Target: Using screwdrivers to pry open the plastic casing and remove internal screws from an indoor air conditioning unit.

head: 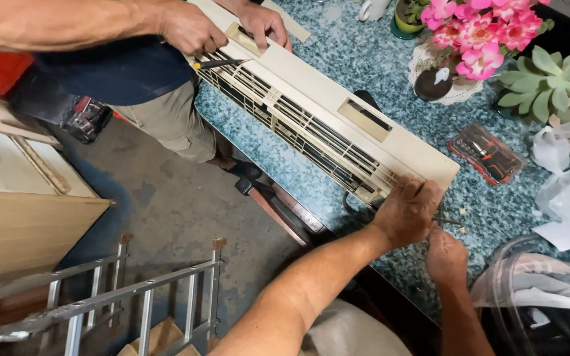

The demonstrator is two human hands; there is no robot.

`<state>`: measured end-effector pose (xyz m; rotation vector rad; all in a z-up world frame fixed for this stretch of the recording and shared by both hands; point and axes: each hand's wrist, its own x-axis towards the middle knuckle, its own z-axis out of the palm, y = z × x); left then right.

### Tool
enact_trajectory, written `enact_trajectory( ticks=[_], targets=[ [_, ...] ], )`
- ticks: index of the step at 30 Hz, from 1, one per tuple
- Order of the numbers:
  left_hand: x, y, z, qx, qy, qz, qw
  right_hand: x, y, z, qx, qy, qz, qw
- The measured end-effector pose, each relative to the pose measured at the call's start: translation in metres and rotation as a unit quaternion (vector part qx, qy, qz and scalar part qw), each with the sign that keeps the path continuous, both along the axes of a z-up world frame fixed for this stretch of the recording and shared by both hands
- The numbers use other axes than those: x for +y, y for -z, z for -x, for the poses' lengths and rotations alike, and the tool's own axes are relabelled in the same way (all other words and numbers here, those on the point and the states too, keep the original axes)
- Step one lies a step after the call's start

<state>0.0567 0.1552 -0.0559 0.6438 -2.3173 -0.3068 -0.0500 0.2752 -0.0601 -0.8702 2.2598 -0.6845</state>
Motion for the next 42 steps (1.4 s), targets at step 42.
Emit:
enact_trajectory(
  ticks=[42],
  targets=[
    [0.004,0.043,0.026,0.063,-0.066,0.133,0.987,0.024,0.065,0.024,0.063,-0.072,-0.009,0.995]
  ],
)
